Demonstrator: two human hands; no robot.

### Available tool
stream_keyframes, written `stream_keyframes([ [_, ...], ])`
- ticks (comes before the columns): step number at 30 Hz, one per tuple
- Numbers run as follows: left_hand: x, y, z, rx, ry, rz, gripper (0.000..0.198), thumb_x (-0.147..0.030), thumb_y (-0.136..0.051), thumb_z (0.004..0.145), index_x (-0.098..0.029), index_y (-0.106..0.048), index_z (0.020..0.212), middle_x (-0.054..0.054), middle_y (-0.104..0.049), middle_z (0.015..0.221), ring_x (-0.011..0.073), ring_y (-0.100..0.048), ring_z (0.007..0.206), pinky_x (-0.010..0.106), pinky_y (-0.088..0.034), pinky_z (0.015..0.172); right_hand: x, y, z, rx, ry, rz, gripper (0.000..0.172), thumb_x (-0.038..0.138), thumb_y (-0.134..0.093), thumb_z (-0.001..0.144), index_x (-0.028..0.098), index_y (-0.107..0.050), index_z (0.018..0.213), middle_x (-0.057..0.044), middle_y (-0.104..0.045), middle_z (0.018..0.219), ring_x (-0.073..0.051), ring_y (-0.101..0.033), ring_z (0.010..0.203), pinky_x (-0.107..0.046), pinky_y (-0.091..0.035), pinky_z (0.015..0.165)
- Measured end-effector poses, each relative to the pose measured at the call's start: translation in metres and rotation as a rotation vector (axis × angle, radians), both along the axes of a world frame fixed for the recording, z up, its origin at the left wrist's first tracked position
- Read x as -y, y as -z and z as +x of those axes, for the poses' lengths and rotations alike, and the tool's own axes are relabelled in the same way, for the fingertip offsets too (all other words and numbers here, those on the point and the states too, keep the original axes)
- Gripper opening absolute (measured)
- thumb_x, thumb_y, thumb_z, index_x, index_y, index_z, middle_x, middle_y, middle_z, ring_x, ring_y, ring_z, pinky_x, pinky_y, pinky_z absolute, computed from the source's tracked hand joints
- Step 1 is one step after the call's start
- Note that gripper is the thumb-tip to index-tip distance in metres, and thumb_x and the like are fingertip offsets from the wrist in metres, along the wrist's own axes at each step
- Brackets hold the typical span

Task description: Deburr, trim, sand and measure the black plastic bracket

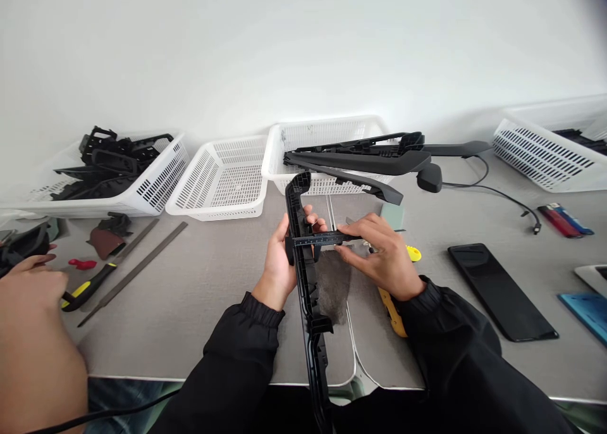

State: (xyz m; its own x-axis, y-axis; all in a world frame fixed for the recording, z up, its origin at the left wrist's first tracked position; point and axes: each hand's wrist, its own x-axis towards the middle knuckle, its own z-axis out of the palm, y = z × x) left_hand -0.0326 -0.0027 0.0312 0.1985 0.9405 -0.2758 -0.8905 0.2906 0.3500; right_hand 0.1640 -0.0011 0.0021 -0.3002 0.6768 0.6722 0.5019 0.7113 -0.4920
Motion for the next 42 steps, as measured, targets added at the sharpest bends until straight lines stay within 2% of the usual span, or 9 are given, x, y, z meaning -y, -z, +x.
stream_keyframes([
  [10, 0.0005, -0.0024, 0.0004, 0.021, -0.004, -0.039, 0.043, -0.036, -0.037, 0.117, -0.011, -0.07, 0.129, 0.005, -0.064, 0.085, 0.0184, -0.071, 0.084, 0.03, -0.063, 0.087, 0.0002, -0.0003, -0.0013, 0.006, 0.006, 0.005, 0.021, 0.018, -0.078, 0.097, 0.023, -0.075, 0.117, -0.008, -0.079, 0.096, -0.027, -0.065, 0.086, -0.044, -0.054, 0.076],
  [18, -0.0004, -0.0038, -0.0003, 0.082, 0.001, -0.052, 0.043, -0.035, -0.036, 0.117, -0.01, -0.07, 0.127, 0.004, -0.064, 0.083, 0.016, -0.071, 0.079, 0.027, -0.064, 0.086, 0.0007, -0.0016, -0.0016, 0.01, 0.006, -0.007, 0.02, 0.02, -0.077, 0.098, 0.023, -0.075, 0.118, -0.008, -0.079, 0.096, -0.027, -0.065, 0.086, -0.044, -0.054, 0.077],
  [23, -0.0008, -0.0053, -0.001, 0.071, -0.013, -0.059, 0.048, -0.046, -0.043, 0.115, -0.009, -0.071, 0.124, 0.005, -0.065, 0.083, 0.0173, -0.072, 0.08, 0.029, -0.064, 0.085, 0.0009, -0.0016, -0.0016, 0.009, 0.006, -0.009, 0.02, 0.02, -0.077, 0.098, 0.023, -0.075, 0.117, -0.008, -0.078, 0.095, -0.027, -0.065, 0.086, -0.044, -0.055, 0.077],
  [27, -0.0002, -0.0046, -0.0012, 0.06, 0.003, -0.029, 0.043, -0.041, -0.042, 0.116, -0.01, -0.071, 0.126, 0.004, -0.065, 0.083, 0.0162, -0.071, 0.08, 0.027, -0.063, 0.086, 0.0019, -0.0025, -0.0012, 0.02, 0.005, -0.008, 0.021, 0.019, -0.078, 0.097, 0.023, -0.074, 0.118, -0.008, -0.078, 0.095, -0.027, -0.064, 0.086, -0.044, -0.055, 0.076],
  [35, -0.0009, 0.0009, -0.0042, 0.071, 0.04, -0.002, 0.046, -0.043, -0.042, 0.116, -0.008, -0.068, 0.131, 0.004, -0.066, 0.085, 0.0182, -0.073, 0.086, 0.029, -0.064, 0.09, 0.0023, -0.0041, -0.002, 0.025, 0.009, 0.005, 0.02, 0.019, -0.078, 0.097, 0.021, -0.074, 0.117, -0.008, -0.078, 0.094, -0.027, -0.064, 0.086, -0.044, -0.054, 0.076],
  [42, -0.0003, -0.0001, -0.004, 0.057, 0.038, -0.003, 0.047, -0.042, -0.039, 0.116, -0.009, -0.067, 0.133, 0.004, -0.066, 0.085, 0.0182, -0.072, 0.085, 0.029, -0.063, 0.089, 0.0021, -0.0033, -0.0013, 0.031, 0.015, 0.003, 0.02, 0.02, -0.078, 0.097, 0.022, -0.075, 0.117, -0.007, -0.079, 0.096, -0.027, -0.065, 0.086, -0.044, -0.054, 0.078],
])
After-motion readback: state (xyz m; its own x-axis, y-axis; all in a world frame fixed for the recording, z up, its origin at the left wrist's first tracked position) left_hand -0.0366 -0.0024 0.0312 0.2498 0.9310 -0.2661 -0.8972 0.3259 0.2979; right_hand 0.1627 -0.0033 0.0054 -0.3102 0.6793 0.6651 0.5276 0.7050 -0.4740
